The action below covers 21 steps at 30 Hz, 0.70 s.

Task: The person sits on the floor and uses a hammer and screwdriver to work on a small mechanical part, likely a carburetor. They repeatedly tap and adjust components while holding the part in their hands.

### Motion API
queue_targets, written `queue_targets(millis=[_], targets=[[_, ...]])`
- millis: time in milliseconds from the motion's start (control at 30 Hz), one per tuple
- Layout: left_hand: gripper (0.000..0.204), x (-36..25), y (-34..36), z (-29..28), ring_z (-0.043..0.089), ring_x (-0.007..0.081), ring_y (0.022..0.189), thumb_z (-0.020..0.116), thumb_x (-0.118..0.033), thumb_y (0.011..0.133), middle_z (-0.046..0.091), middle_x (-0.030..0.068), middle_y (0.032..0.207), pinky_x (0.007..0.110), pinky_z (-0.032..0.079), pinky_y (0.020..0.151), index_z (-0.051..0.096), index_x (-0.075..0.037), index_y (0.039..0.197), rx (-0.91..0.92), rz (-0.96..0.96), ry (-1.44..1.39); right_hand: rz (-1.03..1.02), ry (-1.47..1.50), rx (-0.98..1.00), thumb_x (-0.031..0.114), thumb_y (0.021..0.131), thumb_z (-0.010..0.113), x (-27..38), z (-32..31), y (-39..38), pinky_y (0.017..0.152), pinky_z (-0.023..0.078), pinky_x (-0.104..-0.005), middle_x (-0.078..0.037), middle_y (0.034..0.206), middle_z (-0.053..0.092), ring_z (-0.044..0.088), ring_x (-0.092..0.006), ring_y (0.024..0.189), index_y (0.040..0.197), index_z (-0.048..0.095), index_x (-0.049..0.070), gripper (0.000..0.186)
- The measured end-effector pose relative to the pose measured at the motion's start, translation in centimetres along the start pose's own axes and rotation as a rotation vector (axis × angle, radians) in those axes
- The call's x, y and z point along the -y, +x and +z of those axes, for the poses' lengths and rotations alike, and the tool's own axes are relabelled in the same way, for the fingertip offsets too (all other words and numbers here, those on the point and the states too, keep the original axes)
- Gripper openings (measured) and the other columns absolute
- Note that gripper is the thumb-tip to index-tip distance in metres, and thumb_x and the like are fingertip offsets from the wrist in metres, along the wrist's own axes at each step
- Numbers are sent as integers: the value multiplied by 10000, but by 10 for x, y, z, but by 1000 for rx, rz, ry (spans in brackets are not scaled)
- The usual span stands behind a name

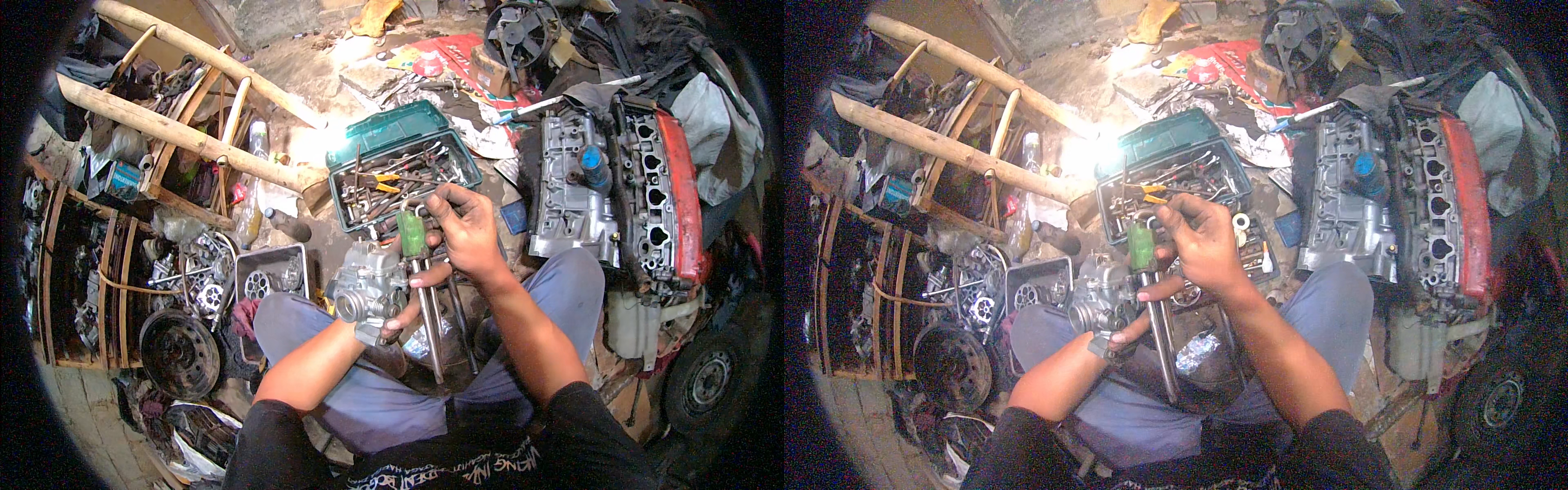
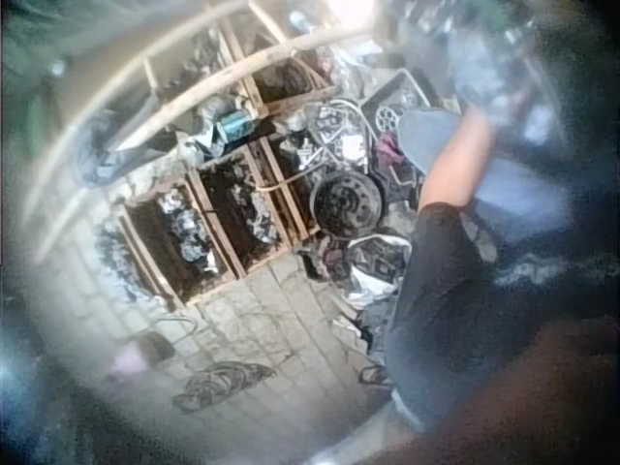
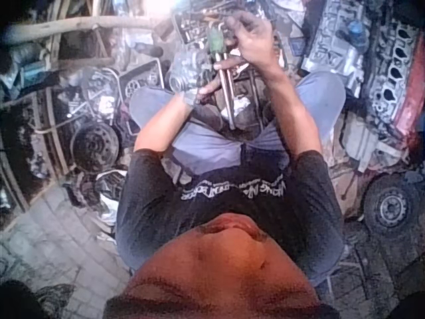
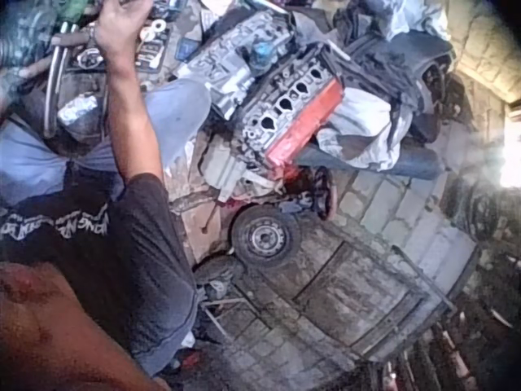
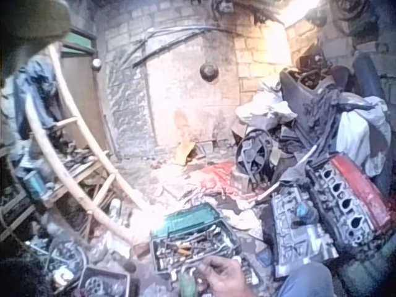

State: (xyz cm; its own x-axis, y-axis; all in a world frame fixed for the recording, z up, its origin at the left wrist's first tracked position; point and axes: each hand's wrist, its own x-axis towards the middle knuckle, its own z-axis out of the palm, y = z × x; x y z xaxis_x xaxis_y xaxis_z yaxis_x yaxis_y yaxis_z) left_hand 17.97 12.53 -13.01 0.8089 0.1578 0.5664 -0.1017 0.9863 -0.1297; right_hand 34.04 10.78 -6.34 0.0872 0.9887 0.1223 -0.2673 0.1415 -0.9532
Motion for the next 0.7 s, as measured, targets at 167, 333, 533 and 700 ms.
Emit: queue_targets(millis=[167, 333, 533, 700], targets=[[540, -5, 12, -8, 639, 589, 770, 282, -440, 1091, 395, 224, 1163, 601, 614, 553, 289, -106, 1515, 71, -44, -35, 69, -90, -166, 256, 994, 678, 5, 8, 0, 474, 515, -255, -34, 815, 644, 601, -108, 615, 961, 688, -44, 302], [545, -4, 19, -9, 641, 584, 790, 305, -447, 1085, 405, 221, 1174, 601, 616, 578, 323, -100, 1505, 47, -42, -38, 199, -152, -225, 258, 979, 689, 13, 10, 2, 479, 505, -263, -50, 776, 651, 617, -117, 630, 951, 710, -56, 316], [552, 4, 23, 6, 643, 578, 814, 332, -456, 1077, 417, 216, 1187, 602, 618, 608, 365, -93, 1492, -107, 103, 15, 186, -206, -151, 288, 962, 723, 7, -6, 12, 500, 426, -233, -17, 717, 628, 521, -69, 575, 923, 705, -24, 315], [640, 10, 5, 20, 672, 504, 951, 418, -550, 1017, 587, 254, 1255, 651, 577, 748, 495, -50, 1410, -496, 473, 394, 261, -288, 69, 330, 1050, 566, 34, -28, 8, 688, 537, -296, -115, 1005, 685, 652, -133, 836, 1130, 638, -42, 387]])
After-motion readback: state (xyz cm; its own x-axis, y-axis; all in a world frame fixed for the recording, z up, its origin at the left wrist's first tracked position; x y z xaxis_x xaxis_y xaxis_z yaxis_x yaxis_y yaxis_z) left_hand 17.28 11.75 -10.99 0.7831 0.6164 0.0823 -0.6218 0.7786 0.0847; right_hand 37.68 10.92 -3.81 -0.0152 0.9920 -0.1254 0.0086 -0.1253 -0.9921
